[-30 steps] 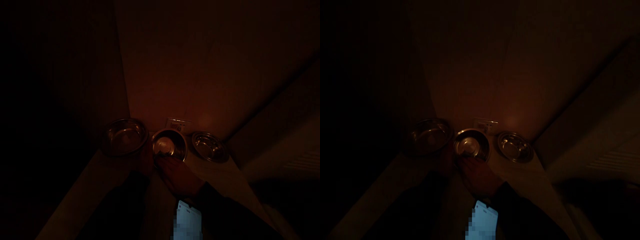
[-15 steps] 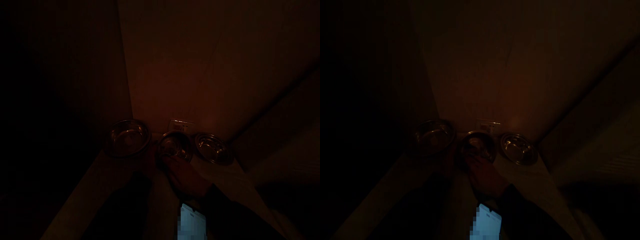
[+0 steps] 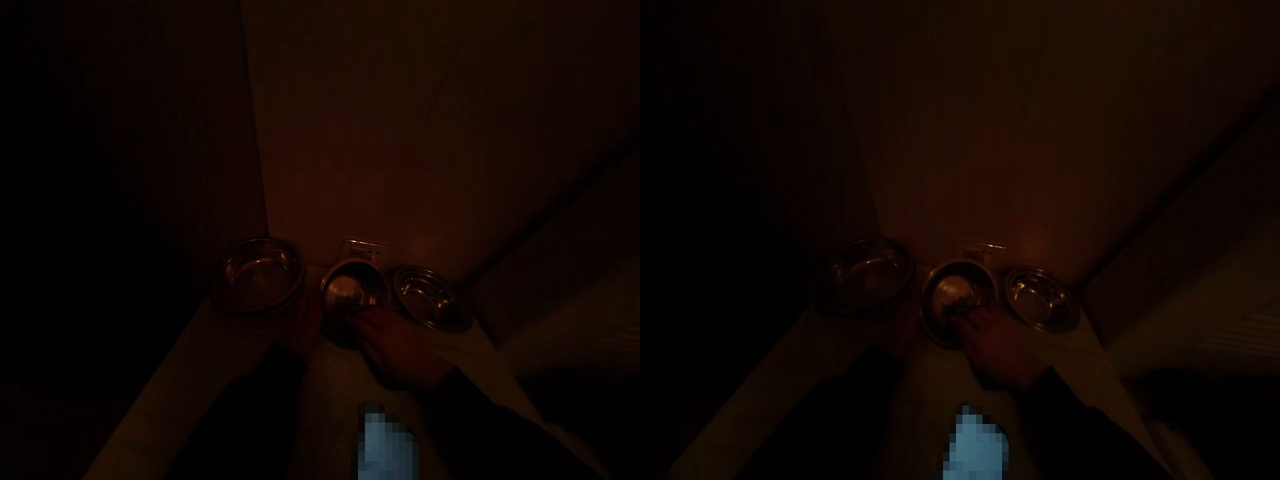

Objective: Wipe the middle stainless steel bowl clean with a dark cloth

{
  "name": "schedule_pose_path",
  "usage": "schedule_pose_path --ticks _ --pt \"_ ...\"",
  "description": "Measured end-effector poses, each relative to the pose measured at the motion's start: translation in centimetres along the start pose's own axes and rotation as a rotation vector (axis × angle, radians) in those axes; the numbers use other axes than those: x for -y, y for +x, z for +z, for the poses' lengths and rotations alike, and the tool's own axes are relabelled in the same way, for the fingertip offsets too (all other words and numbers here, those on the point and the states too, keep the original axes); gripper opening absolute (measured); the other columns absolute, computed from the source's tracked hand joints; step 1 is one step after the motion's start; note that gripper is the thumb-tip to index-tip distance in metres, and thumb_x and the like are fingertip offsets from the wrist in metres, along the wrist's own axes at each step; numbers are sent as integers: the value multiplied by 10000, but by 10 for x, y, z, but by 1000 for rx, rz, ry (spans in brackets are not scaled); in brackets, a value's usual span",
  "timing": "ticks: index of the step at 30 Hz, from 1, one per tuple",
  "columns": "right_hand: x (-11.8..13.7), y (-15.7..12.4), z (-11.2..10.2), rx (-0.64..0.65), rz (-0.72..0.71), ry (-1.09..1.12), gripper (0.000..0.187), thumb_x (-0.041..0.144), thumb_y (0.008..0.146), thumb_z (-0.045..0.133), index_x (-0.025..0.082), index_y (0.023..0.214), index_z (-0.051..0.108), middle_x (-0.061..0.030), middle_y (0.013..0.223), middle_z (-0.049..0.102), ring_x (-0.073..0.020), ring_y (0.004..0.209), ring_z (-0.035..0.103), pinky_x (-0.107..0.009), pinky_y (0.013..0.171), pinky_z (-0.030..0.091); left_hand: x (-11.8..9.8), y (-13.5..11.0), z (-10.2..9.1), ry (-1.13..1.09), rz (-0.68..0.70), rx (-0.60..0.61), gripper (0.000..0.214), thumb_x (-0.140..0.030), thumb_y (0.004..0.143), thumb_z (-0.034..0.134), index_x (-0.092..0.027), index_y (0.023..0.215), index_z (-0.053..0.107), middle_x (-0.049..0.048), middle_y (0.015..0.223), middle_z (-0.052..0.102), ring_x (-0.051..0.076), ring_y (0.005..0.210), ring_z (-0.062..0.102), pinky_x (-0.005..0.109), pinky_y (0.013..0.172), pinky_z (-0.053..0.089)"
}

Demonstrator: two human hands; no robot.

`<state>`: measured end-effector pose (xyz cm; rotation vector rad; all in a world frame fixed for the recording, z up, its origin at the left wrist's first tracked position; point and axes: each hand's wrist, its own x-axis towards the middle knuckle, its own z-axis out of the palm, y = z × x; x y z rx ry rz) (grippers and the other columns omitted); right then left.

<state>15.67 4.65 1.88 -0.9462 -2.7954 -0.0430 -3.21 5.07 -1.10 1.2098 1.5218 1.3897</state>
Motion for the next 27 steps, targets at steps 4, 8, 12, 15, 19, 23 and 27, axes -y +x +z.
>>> schedule_pose_path --ticks 4,8,12,15,19,23,27 --pt "0 -4 -10 106 -38 90 507 223 835 510 131 1333 493 -142 1258 578 -280 1133 529 -479 974 432 -1 -5 1 -76 -12 53 410 -379 918 344 -177 1137 626 92 1213 654 242 1180 569 411 1058 396" --pt "-2 -10 -13 178 -31 145 598 191 788 504 73 1370 430 -179 1361 499 -293 1243 457 -479 1027 391 -4 -9 1 -118 36 172 446 -389 926 327 -197 1262 549 61 1336 574 207 1254 509 371 1086 369" --pt "-3 -13 -10 140 -35 199 528 143 835 459 112 1361 428 -148 1320 543 -243 1202 506 -426 1010 425 -2 -11 1 -140 47 195 465 -413 925 330 -205 1290 528 46 1346 566 200 1266 496 355 1087 369" --pt "-6 -14 -13 85 -39 171 476 108 875 413 161 1347 443 -129 1242 597 -222 1114 571 -410 941 481 3 -10 2 -114 12 109 434 -421 914 357 -206 1205 597 54 1279 618 214 1244 516 366 1085 370" --pt "-17 -17 -27 -62 -11 1 432 137 919 380 208 1339 453 -131 1158 623 -231 978 625 -391 794 543 7 -9 2 -124 -2 79 416 -420 921 346 -221 1166 619 54 1273 621 210 1229 529 366 1069 384" --pt "-18 -14 -41 -250 129 -252 379 208 924 355 151 1260 521 -152 953 648 -255 773 636 -395 648 546 6 -9 2 -150 16 94 420 -416 924 353 -213 1192 604 68 1287 611 210 1222 534 368 1063 388" --pt "-6 -6 -41 -292 227 -262 449 259 879 390 88 1287 472 -185 970 613 -291 786 612 -430 647 539 8 -8 2 -141 34 86 419 -412 926 345 -208 1173 616 68 1262 629 205 1206 547 365 1055 397"
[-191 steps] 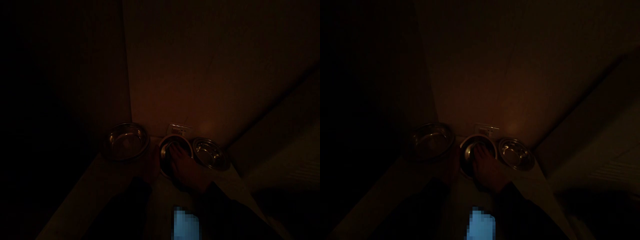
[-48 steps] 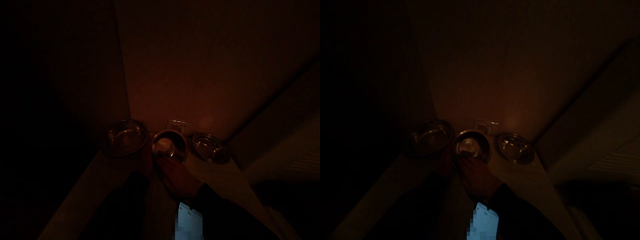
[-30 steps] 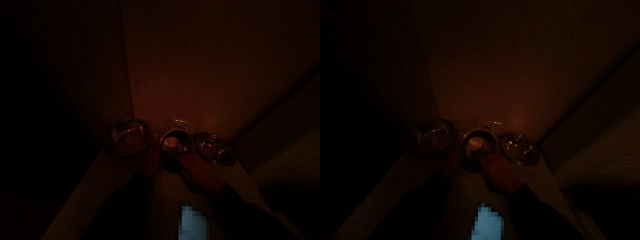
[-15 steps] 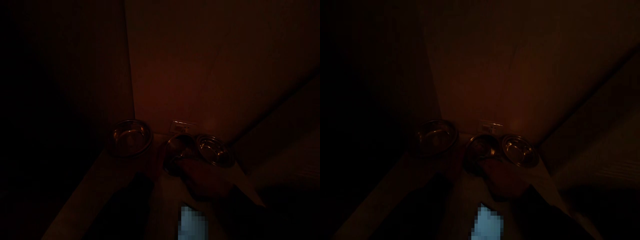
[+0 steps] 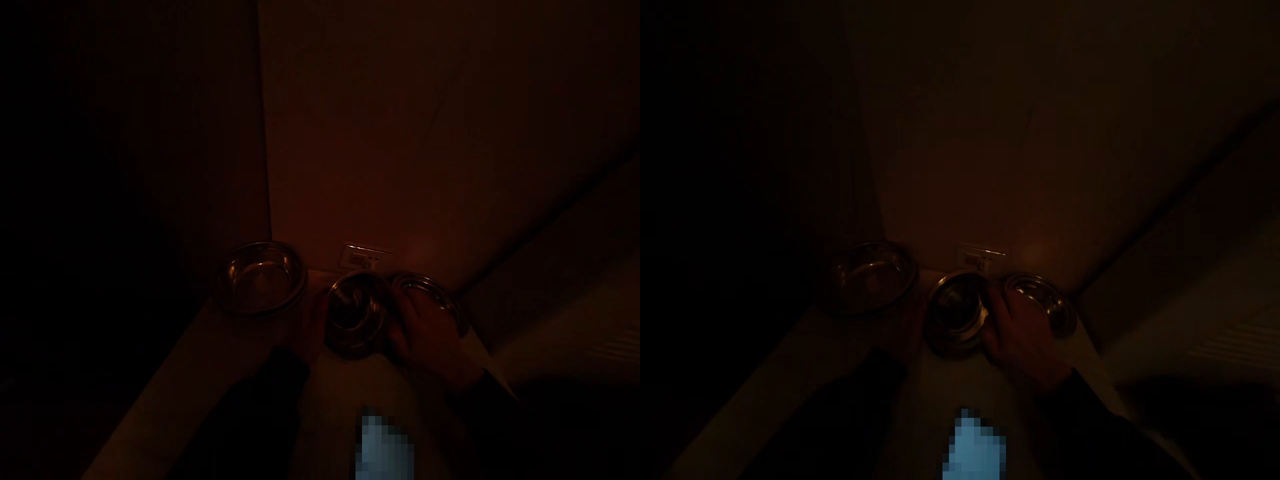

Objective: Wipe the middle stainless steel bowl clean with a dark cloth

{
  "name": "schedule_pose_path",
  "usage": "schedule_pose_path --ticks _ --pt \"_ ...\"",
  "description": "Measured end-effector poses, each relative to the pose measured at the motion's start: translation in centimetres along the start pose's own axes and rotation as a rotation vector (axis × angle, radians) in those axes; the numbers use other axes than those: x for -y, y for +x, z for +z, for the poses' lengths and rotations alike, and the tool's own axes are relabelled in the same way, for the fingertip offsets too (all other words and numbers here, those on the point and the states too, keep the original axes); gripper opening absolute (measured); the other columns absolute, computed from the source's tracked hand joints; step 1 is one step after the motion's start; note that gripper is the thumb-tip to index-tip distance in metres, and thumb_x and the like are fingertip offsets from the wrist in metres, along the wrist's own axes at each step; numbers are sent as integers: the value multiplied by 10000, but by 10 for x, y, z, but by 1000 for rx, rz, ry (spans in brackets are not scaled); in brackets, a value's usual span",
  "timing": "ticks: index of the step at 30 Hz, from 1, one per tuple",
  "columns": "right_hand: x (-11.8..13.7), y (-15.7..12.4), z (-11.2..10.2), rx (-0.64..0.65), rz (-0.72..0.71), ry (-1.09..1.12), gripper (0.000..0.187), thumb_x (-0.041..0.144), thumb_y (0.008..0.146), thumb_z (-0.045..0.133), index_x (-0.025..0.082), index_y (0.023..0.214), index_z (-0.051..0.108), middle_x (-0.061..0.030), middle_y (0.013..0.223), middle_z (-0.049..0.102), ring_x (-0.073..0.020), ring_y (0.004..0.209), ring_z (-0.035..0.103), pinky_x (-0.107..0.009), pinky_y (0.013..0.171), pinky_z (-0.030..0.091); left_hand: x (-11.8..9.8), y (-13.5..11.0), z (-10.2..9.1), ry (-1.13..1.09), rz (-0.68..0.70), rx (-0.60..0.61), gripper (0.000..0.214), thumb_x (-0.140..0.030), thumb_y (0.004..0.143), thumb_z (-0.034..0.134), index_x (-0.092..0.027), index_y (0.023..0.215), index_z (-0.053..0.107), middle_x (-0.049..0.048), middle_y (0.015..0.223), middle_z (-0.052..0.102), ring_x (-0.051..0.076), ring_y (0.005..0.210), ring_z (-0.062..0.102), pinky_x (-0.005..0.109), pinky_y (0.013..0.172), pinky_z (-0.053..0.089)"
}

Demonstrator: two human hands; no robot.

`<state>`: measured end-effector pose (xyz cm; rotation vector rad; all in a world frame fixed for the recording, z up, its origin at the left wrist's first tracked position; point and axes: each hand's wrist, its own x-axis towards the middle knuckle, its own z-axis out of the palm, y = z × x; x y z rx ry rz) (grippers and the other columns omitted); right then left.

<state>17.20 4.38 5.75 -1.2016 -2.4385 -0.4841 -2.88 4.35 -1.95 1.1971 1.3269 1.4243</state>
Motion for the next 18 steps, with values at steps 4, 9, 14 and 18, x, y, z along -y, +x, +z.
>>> schedule_pose_path --ticks 4,9,14,18 --pt "2 -2 7 63 12 198 582 192 836 410 126 1404 295 -188 1183 533 -317 1024 565 -490 837 508 2 0 0 9 0 3 430 -424 923 348 -202 1185 606 70 1267 625 207 1201 552 364 1047 405" --pt "-11 -7 10 -156 -2 287 467 206 885 463 187 1339 357 -166 1202 530 -296 1106 540 -487 909 481 -6 -2 0 12 -35 -19 396 -394 922 362 -222 1163 625 54 1236 647 203 1176 571 347 1028 423" --pt "2 -18 21 13 -152 233 385 177 864 507 228 1245 521 -139 1226 584 -288 1079 571 -476 853 517 -8 -1 -1 32 -46 1 407 -382 929 333 -217 1159 627 58 1241 642 206 1188 560 353 1059 386" --pt "12 -23 17 256 -232 278 438 219 851 539 177 1286 527 -131 1283 583 -296 1167 532 -512 945 470 -5 2 0 22 -128 -63 398 -406 917 366 -207 1117 648 77 1194 667 241 1158 581 407 1052 391"
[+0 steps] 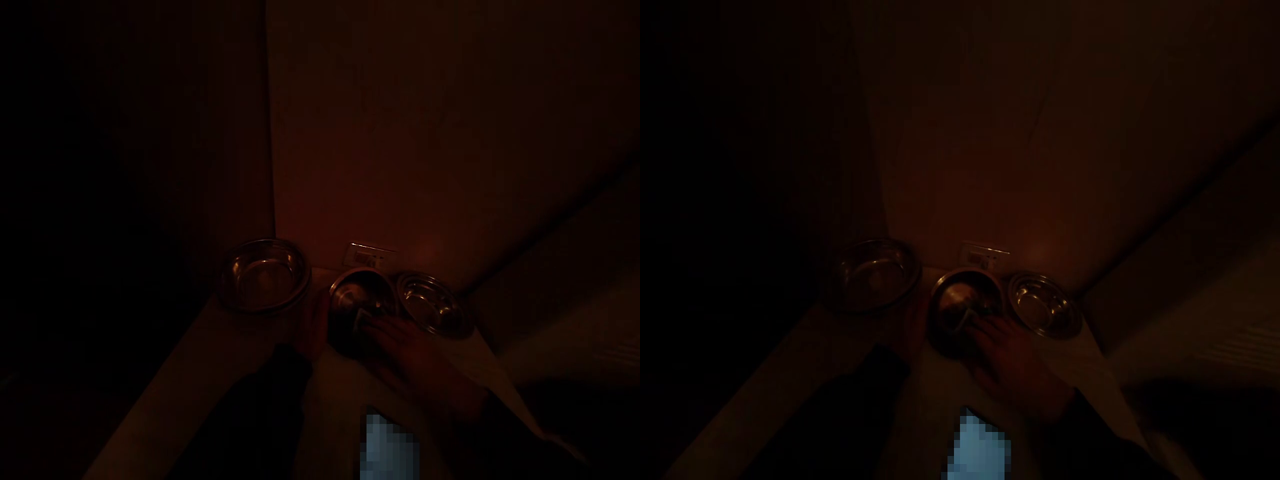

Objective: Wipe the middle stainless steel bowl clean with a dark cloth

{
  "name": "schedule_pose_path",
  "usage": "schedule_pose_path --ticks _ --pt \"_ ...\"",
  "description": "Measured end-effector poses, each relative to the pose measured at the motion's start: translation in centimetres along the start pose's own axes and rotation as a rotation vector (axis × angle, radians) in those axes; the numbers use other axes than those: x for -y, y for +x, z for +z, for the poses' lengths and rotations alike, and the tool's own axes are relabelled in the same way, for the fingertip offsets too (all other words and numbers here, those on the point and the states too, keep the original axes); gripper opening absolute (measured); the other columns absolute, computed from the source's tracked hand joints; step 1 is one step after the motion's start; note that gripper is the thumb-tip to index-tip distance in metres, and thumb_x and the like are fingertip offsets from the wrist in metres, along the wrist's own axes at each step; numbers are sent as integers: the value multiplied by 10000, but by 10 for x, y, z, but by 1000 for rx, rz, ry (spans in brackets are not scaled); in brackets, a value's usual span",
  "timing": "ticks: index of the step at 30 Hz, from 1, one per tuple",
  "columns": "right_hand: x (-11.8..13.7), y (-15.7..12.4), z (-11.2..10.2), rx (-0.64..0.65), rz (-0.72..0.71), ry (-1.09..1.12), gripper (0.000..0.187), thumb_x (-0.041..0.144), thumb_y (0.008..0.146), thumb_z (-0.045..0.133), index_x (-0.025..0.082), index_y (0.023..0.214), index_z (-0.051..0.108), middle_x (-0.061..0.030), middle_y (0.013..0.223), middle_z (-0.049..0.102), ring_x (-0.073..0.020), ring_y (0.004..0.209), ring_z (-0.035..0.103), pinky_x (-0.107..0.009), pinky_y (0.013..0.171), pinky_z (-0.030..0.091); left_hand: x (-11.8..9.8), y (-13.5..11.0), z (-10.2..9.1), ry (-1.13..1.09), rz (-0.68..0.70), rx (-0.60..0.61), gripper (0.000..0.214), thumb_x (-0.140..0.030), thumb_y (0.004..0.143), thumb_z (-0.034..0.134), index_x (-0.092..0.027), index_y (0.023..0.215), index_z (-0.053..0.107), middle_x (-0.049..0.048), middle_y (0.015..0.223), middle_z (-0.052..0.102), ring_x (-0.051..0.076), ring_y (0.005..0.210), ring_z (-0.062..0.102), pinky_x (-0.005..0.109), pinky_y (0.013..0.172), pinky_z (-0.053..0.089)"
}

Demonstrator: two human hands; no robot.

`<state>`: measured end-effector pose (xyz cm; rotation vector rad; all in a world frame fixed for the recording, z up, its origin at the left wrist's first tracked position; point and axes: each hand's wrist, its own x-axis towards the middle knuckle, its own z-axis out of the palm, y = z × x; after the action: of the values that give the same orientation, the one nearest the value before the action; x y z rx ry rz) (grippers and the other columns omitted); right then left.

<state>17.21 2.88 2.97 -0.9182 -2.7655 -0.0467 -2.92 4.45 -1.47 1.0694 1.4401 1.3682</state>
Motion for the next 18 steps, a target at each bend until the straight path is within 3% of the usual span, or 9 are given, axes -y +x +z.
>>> schedule_pose_path --ticks 6,10,15,18 --pt "1 -3 -19 117 -16 73 400 196 896 460 173 1287 544 -133 1400 478 -270 1286 443 -455 1010 442 -6 -1 0 -23 83 73 418 -374 933 311 -185 1103 643 63 1178 670 237 1162 577 381 1056 390" --pt "1 -2 -22 175 -38 112 390 152 871 492 176 1255 553 -142 1428 438 -256 1303 423 -422 1021 434 -12 -6 0 27 34 58 409 -358 932 311 -195 1118 636 65 1207 656 235 1180 566 378 1059 388" --pt "-4 -3 -16 153 -43 72 408 149 801 552 159 1208 552 -159 1392 469 -289 1305 409 -482 1040 400 -13 -9 2 80 16 55 416 -352 930 318 -167 1158 614 102 1255 626 235 1188 561 385 1054 395" --pt "-1 -2 -10 123 -7 12 346 211 828 563 154 1169 569 -171 1344 511 -308 1284 430 -514 1040 387 -10 -8 3 74 9 52 430 -375 932 318 -180 1189 602 83 1248 632 232 1187 561 365 1048 399"
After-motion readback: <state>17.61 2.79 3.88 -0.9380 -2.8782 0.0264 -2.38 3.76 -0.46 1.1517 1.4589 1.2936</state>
